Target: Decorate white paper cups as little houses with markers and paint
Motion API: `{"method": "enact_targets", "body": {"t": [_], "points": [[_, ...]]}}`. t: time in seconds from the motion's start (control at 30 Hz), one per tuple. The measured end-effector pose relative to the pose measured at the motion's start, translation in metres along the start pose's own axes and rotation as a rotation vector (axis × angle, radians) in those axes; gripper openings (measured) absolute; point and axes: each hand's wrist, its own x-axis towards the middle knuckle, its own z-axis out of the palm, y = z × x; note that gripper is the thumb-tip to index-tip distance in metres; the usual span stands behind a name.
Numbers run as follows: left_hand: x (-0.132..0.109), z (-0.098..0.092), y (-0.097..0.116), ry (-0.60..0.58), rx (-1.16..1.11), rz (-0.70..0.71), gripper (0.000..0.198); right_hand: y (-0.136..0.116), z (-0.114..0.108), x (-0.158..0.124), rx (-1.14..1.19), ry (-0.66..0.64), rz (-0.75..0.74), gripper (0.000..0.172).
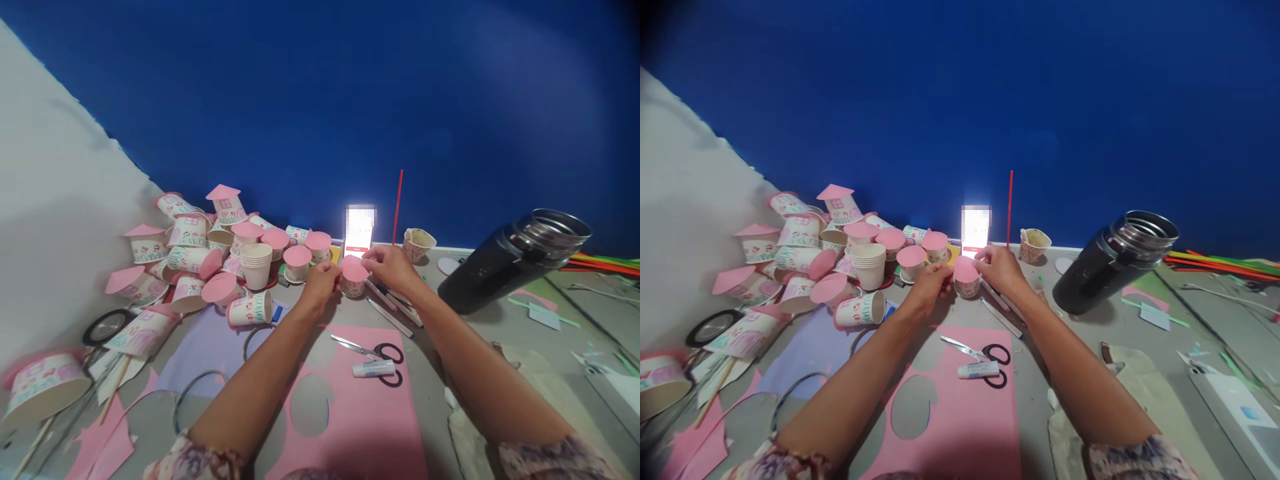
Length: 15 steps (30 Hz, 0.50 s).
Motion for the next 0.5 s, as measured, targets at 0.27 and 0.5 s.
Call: {"method": "enact_targets", "body": {"t": [0.27, 0.5], "points": [[0.0048, -0.0006, -0.0067, 0.011, 0.003, -0.006, 0.027, 0.0082, 0.0016, 0.0016, -0.030, 0.017, -0.010, 0.014], [0.0055, -0.0006, -0.0070, -0.015, -0.003, -0.028, 0.025, 0.0055, 0.0015, -0.0011, -0.059, -0.018, -0.004, 0.016]]}}
